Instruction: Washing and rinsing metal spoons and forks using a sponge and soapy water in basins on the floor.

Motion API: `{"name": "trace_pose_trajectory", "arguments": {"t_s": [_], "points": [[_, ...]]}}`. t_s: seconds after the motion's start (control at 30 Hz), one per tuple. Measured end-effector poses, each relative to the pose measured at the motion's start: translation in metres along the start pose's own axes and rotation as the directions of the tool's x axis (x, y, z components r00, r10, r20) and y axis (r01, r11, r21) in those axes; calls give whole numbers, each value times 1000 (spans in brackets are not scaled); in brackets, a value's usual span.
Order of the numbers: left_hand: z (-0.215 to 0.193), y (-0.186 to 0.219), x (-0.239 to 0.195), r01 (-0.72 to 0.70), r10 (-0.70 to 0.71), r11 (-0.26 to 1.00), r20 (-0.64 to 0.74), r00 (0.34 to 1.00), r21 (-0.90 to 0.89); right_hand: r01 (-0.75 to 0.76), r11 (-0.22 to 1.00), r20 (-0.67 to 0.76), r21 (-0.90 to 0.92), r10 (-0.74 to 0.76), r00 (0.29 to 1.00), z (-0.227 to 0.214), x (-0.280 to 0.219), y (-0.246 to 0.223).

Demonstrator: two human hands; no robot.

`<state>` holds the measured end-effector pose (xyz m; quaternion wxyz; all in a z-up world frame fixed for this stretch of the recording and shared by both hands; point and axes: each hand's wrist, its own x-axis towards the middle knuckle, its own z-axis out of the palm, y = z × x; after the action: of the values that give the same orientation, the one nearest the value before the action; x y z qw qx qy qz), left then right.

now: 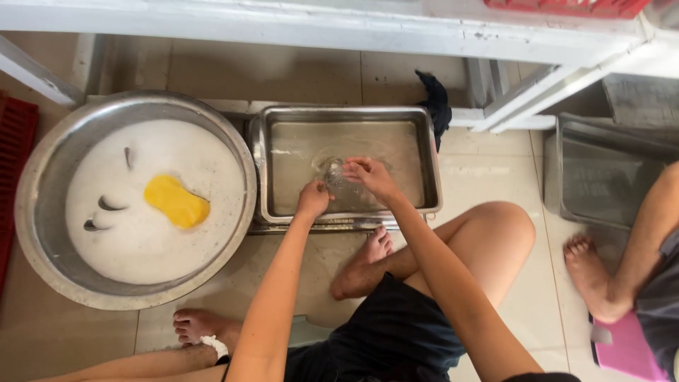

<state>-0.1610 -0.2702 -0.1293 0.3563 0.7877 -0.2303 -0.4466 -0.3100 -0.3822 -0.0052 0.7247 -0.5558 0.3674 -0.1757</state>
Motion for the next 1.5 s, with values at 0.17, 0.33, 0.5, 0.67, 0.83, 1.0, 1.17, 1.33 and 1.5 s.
{"name": "trace_pose_trajectory", "arguments": {"t_s": [0.17, 0.33, 0.5, 0.67, 0.83, 1.0, 1.17, 1.33, 1.5], "points": [[-26, 33, -45, 20, -15, 997, 74, 997, -74, -59, 903, -189, -426, -25, 982, -42, 44, 65], [-27, 26, -49, 15, -12, 999, 49, 999, -49, -90, 753, -150, -652, -12, 989, -59, 50, 114], [-24, 25, -43, -34, 34, 998, 10, 999, 54, -56, 989, -1, -139, 56, 998, 7, 7, 11], [-23, 26, -45, -23, 29, 976, 26, 999, -217, 33, 815, -154, -578, -149, 977, -24, 27, 42], [-23, 19, -39, -42, 26, 954, -57, 998, -297, -75, 685, -129, -724, -28, 991, -26, 22, 61], [-21, 20, -36, -54, 51, 981, -22, 998, -189, -6, 960, -27, -279, -1, 1000, 17, 6, 3], [-22, 24, -39, -42, 34, 963, -37, 999, -268, 63, 827, -206, -558, -212, 955, -26, 36, 52], [-23, 29, -48, -52, 43, 951, -38, 998, -303, -10, 642, -83, -767, -83, 993, -19, 25, 61], [-23, 26, -46, -65, 67, 978, 5, 998, -199, 60, 938, 39, -341, -50, 998, 23, 10, 8]]}}
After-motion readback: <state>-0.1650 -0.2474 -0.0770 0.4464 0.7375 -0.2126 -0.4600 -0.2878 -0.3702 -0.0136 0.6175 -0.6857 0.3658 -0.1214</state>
